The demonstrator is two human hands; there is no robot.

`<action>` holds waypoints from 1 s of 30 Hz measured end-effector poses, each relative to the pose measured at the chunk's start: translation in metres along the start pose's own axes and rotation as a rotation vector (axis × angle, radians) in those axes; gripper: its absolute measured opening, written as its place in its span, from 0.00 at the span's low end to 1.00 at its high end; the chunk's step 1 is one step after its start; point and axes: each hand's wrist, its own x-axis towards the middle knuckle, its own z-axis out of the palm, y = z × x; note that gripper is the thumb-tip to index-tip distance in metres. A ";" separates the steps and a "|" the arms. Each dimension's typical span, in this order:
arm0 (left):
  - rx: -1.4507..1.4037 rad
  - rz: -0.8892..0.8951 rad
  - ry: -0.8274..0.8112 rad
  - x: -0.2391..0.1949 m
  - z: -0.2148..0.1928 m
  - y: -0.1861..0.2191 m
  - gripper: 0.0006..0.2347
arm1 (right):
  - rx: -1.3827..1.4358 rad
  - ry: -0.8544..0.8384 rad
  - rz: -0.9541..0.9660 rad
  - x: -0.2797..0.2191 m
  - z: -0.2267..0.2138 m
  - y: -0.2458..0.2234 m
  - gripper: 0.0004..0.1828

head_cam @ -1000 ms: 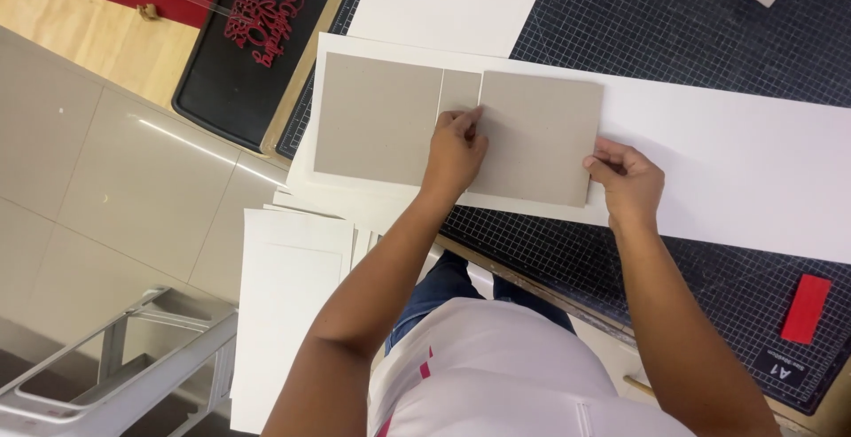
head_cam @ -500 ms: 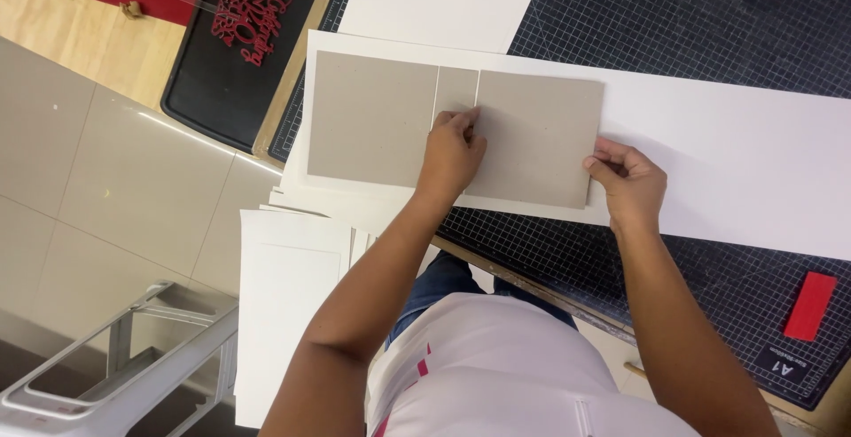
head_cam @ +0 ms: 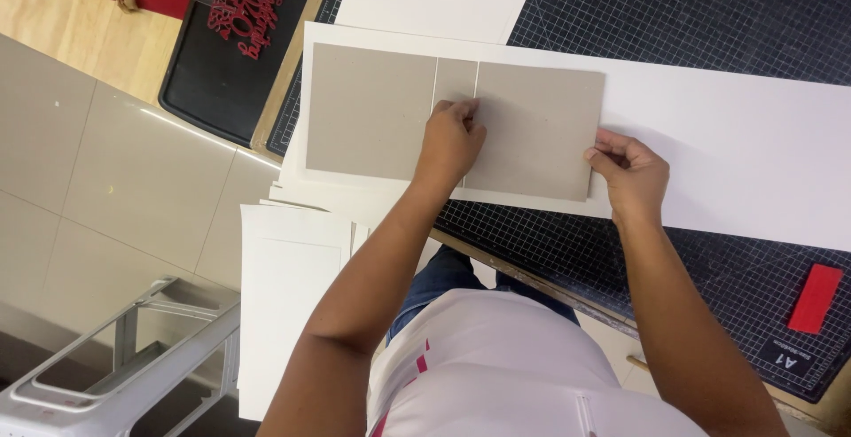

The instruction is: The person applies glue to small rectangular pieces using a roller, places them onto larger white sheets, smooths them with a red squeegee, and trims the edges with a utility knife. The process is repeated for multiple pieces, resulting in finished card-like items.

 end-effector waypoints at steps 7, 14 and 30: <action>0.014 -0.002 -0.015 0.007 0.003 -0.003 0.17 | -0.018 -0.013 -0.010 0.003 -0.001 0.005 0.18; 0.065 0.009 -0.009 0.013 0.004 -0.009 0.16 | -0.038 -0.026 -0.012 0.003 -0.001 0.001 0.17; 0.047 0.039 0.004 0.012 0.003 -0.007 0.15 | -0.054 -0.019 -0.023 0.000 0.001 -0.001 0.18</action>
